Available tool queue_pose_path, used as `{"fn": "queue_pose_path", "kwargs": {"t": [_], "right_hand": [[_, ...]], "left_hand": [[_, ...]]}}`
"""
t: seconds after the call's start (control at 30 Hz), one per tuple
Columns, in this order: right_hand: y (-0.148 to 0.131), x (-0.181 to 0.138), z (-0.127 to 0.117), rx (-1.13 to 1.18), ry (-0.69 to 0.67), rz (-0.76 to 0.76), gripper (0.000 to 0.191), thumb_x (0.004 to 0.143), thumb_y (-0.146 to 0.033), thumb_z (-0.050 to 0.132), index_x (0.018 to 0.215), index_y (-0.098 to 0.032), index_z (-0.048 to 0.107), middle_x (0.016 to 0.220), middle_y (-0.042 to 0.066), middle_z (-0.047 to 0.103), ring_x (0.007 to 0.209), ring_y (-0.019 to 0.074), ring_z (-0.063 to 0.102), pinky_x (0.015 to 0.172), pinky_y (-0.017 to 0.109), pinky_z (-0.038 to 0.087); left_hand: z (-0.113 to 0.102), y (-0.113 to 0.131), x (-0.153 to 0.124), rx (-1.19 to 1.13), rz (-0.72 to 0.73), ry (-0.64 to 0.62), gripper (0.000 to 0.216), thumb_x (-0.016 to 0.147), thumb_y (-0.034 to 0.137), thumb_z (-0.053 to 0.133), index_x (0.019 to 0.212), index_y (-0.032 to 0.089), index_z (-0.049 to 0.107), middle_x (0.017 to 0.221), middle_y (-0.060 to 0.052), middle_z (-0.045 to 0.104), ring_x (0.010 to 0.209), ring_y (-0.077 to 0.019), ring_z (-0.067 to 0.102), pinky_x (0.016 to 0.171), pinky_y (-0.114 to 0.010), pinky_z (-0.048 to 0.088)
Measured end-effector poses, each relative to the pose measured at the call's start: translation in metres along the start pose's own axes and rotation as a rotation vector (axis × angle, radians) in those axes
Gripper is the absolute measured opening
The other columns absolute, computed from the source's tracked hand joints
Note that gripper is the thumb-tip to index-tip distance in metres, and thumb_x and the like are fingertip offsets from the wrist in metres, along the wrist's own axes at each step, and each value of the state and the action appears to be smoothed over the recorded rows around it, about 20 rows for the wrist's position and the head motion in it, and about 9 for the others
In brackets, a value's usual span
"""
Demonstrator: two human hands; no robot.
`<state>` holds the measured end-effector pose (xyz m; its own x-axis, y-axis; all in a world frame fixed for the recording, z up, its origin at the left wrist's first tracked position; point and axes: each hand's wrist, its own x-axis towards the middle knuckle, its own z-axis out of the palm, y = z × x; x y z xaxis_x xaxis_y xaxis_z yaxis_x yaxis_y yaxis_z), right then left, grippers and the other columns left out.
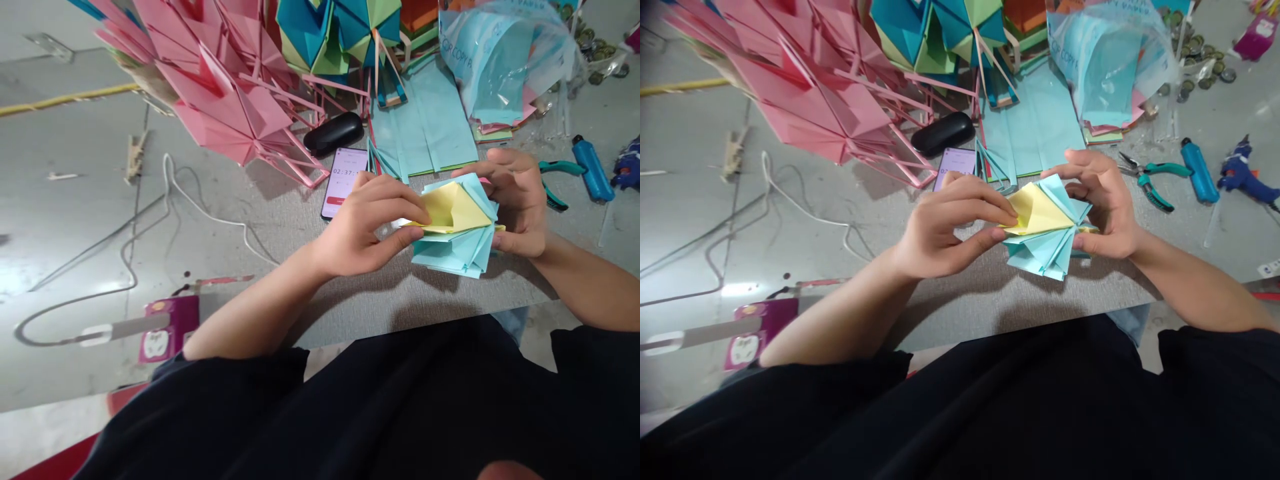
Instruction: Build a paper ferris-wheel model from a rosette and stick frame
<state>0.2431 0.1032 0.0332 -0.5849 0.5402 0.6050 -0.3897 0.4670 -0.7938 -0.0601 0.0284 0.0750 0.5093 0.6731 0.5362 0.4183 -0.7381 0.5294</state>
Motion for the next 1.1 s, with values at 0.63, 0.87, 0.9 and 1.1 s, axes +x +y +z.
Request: {"fn": "queue_pose_path", "kwargs": {"t": [0.63, 0.87, 0.9, 1.1], "right_hand": [[0.004, -0.004, 0.005, 0.073, 0.083, 0.146, 0.092, 0.075, -0.047, 0.106, 0.159, -0.045, 0.067, 0.150, 0.009, 0.082, 0.133, 0.0346, 0.081, 0.099, 0.050, 0.070], [0.004, -0.005, 0.007, 0.105, 0.038, 0.154, 0.094, 0.078, -0.045, 0.105, 0.162, -0.046, 0.064, 0.154, 0.008, 0.081, 0.117, 0.0285, 0.084, 0.087, 0.040, 0.067], [0.004, -0.005, 0.008, 0.107, 0.041, 0.155, 0.093, 0.078, -0.045, 0.105, 0.162, -0.046, 0.065, 0.154, 0.008, 0.082, 0.116, 0.0280, 0.084, 0.086, 0.039, 0.067], [0.004, -0.006, 0.009, 0.119, 0.081, 0.175, 0.090, 0.078, -0.046, 0.105, 0.160, -0.044, 0.068, 0.150, 0.007, 0.083, 0.116, 0.0262, 0.084, 0.082, 0.034, 0.066]], "left_hand": [[0.001, -0.007, 0.000, 0.129, 0.092, -0.011, 0.012, 0.104, 0.031, 0.071, 0.108, 0.031, 0.083, 0.100, -0.002, 0.087, 0.088, -0.0234, 0.081, 0.085, -0.044, 0.052], [0.001, -0.006, -0.001, 0.100, 0.028, -0.084, 0.018, 0.104, 0.037, 0.068, 0.109, 0.029, 0.084, 0.100, -0.005, 0.086, 0.086, -0.0256, 0.078, 0.087, -0.048, 0.051], [0.002, -0.006, -0.001, 0.088, 0.022, -0.083, 0.019, 0.105, 0.037, 0.067, 0.109, 0.029, 0.084, 0.100, -0.005, 0.086, 0.086, -0.0257, 0.077, 0.089, -0.049, 0.051], [0.001, -0.008, -0.002, 0.048, -0.004, -0.039, 0.022, 0.106, 0.038, 0.064, 0.107, 0.028, 0.083, 0.103, -0.005, 0.087, 0.090, -0.0272, 0.079, 0.093, -0.052, 0.051]]}}
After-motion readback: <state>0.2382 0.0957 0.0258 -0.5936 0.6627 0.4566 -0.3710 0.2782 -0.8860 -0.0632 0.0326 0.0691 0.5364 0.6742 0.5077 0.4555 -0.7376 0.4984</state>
